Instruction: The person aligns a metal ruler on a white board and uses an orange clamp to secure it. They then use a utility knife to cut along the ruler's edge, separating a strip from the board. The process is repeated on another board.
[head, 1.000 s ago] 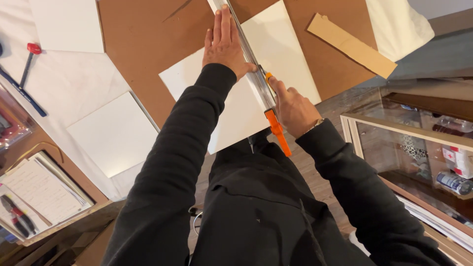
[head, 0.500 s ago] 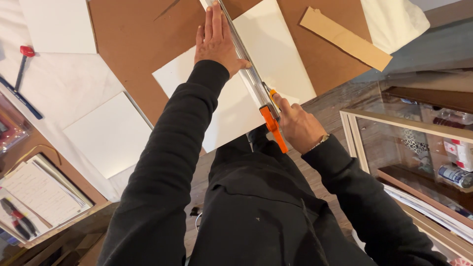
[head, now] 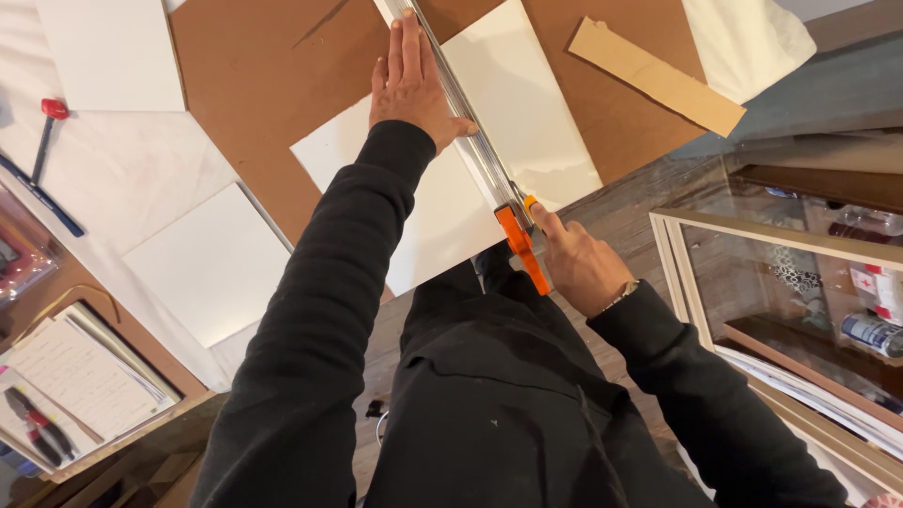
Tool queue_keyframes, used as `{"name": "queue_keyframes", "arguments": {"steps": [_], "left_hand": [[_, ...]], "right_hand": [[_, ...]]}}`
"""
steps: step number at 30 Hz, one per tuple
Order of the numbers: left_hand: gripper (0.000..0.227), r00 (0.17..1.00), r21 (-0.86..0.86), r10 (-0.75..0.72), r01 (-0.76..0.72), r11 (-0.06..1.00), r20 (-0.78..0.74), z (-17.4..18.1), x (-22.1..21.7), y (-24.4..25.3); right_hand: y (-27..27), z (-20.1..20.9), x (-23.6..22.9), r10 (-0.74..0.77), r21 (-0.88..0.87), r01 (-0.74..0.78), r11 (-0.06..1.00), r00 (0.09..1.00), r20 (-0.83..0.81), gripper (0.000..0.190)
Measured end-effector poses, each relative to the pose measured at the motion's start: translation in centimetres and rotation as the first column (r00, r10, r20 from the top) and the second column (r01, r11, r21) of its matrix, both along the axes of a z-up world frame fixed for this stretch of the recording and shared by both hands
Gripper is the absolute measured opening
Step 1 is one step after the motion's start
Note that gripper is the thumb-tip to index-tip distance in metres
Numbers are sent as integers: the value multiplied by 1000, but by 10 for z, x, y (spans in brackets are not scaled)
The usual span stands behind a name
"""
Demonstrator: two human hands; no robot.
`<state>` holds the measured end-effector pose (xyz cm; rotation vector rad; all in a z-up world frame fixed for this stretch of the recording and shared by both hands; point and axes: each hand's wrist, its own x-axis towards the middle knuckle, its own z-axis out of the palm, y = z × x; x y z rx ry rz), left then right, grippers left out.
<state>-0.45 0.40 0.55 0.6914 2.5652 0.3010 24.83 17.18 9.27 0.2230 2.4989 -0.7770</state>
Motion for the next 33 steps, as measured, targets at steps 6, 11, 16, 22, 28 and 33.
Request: {"name": "queue_keyframes", "arguments": {"steps": [6,11,16,22,28,33], "left_hand": [[143,1000,-13,-3,3,1000,11,3,0,2],[142,1000,-29,-13,14,999,25,2,-1,2],[143,1000,-26,-9,10,1000,17,4,-1,1],[143,999,1,-26,26,1000,-27,-8,-2,0],[140,999,5,-29,29,1000,-32,3,2,-7],[137,998,20,-22,23,1000,-55,-5,5,-8]], "right_hand": [[2,2,14,-11,-12,11,1000,1000,25,52],[3,5,28,-30,6,30,1000,998,54,48],[9,5,43,46,-37,-46,998,999,-6,60],[6,13,41,17,14,-19,1000,990,137,65],[13,10,88,27,19,-33,999,967,252,56],[20,15,104,-15,64,0,998,973,231,48]]}}
